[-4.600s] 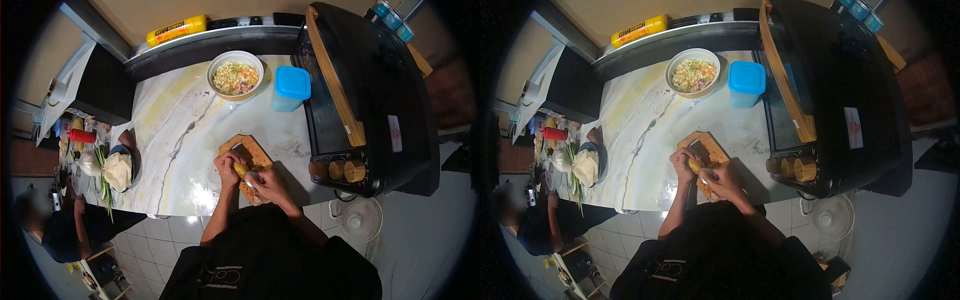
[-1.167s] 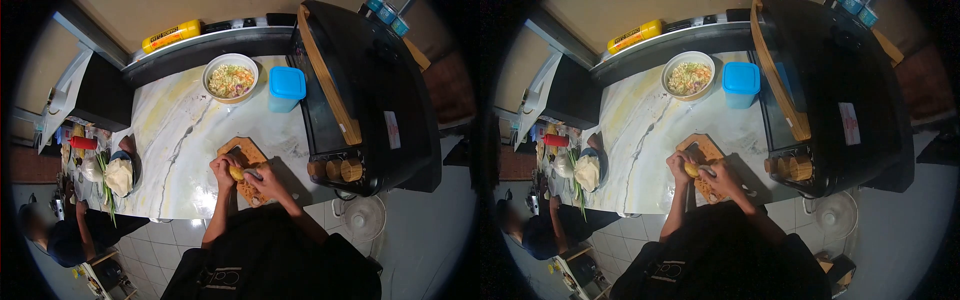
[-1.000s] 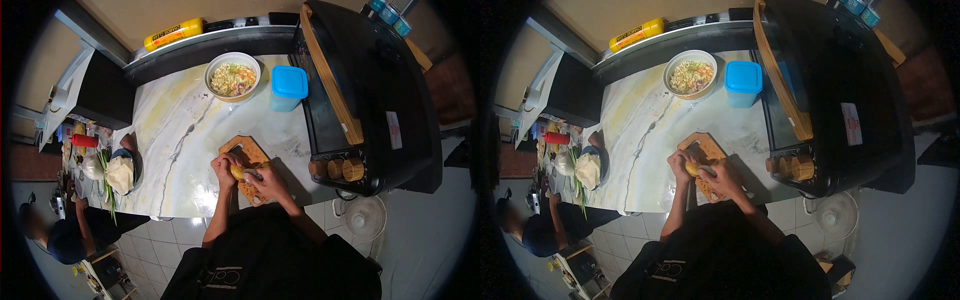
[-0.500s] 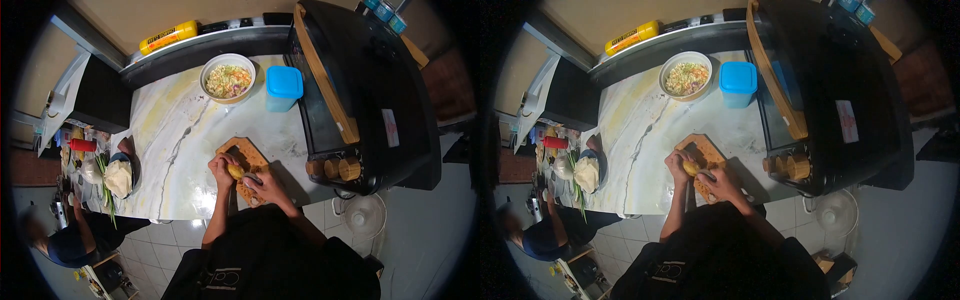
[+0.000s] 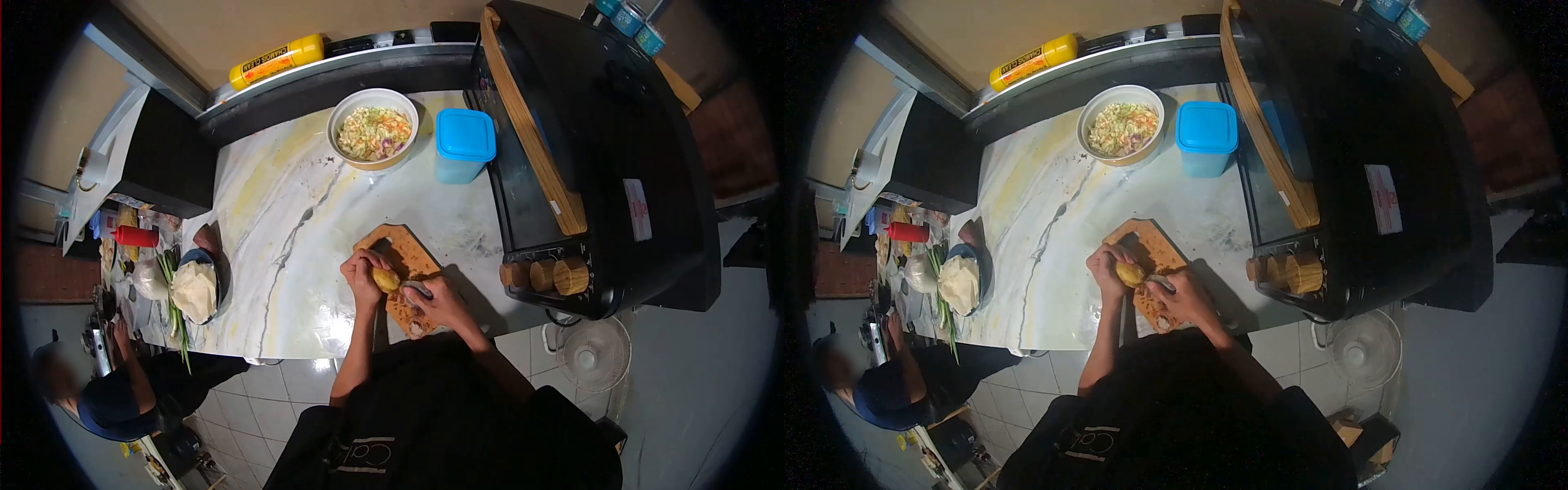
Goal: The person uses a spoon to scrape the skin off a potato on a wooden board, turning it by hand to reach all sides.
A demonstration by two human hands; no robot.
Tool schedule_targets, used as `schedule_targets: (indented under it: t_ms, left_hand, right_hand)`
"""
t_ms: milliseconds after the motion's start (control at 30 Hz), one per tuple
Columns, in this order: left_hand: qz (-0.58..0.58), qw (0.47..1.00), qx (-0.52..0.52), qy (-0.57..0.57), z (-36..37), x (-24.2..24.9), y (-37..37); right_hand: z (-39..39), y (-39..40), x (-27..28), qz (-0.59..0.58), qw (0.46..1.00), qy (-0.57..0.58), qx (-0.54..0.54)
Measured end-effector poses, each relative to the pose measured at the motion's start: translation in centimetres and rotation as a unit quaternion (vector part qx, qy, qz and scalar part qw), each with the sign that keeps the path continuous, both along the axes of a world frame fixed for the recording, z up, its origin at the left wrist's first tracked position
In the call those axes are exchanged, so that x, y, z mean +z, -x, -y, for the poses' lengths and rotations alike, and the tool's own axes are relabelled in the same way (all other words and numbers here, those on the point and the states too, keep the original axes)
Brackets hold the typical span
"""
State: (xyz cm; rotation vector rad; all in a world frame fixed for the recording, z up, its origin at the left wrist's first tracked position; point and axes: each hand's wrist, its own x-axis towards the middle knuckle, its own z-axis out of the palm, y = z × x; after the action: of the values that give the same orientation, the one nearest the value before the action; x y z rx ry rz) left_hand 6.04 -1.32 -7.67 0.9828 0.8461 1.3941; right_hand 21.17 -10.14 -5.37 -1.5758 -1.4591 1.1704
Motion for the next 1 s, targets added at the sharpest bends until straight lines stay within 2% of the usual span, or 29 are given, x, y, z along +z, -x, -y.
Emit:
schedule_targets:
  t_ms: [67,200,267,400,500,533,633,667,767,800,900,1000]
  left_hand:
    - [-0.005,1.0,-0.002,0.001,-0.3,0.1,-0.3]
    - [0.008,1.0,0.003,0.01,0.3,-0.1,0.0]
    - [0.013,1.0,0.002,0.004,-0.2,0.1,-0.2]
    - [0.016,1.0,0.001,0.001,-0.4,0.2,-0.5]
    - [0.017,1.0,0.001,0.009,0.2,-0.2,0.0]
    - [0.018,1.0,-0.004,0.008,0.0,-0.2,0.0]
    - [-0.015,1.0,-0.004,-0.005,0.0,0.2,-0.1]
    - [-0.013,1.0,-0.002,-0.003,-0.2,0.3,-0.3]
    - [-0.016,1.0,0.003,0.005,0.1,0.3,0.1]
    - [-0.018,1.0,0.002,0.002,0.1,0.1,0.1]
    - [-0.016,1.0,-0.001,-0.004,-0.1,-0.1,-0.1]
    - [-0.007,1.0,-0.007,-0.005,0.0,-0.4,0.0]
  right_hand:
    - [0.1,0.2,-0.2,-0.031,0.998,-0.049,-0.025]
    - [-0.2,1.0,1.8,-0.109,0.993,0.033,-0.013]
    - [-0.3,0.4,-1.6,-0.043,0.999,-0.001,-0.014]
    - [0.0,0.1,0.0,0.036,0.999,-0.028,0.001]
    - [0.1,1.4,-0.8,-0.056,0.998,-0.008,-0.037]
    - [-0.1,1.2,-1.3,-0.11,0.993,0.033,-0.035]
    - [-0.4,0.1,-0.7,0.006,1.0,0.006,-0.029]
    - [-0.2,0.0,-1.1,0.055,0.998,-0.011,0.007]
    - [0.1,0.8,-2.2,-0.049,0.999,0.0,-0.019]
    - [-0.1,0.8,-1.9,-0.083,0.996,0.034,-0.025]
    - [-0.5,0.1,-0.5,-0.002,0.999,0.045,-0.001]
    - [-0.5,0.4,0.7,0.014,1.0,0.009,0.0]
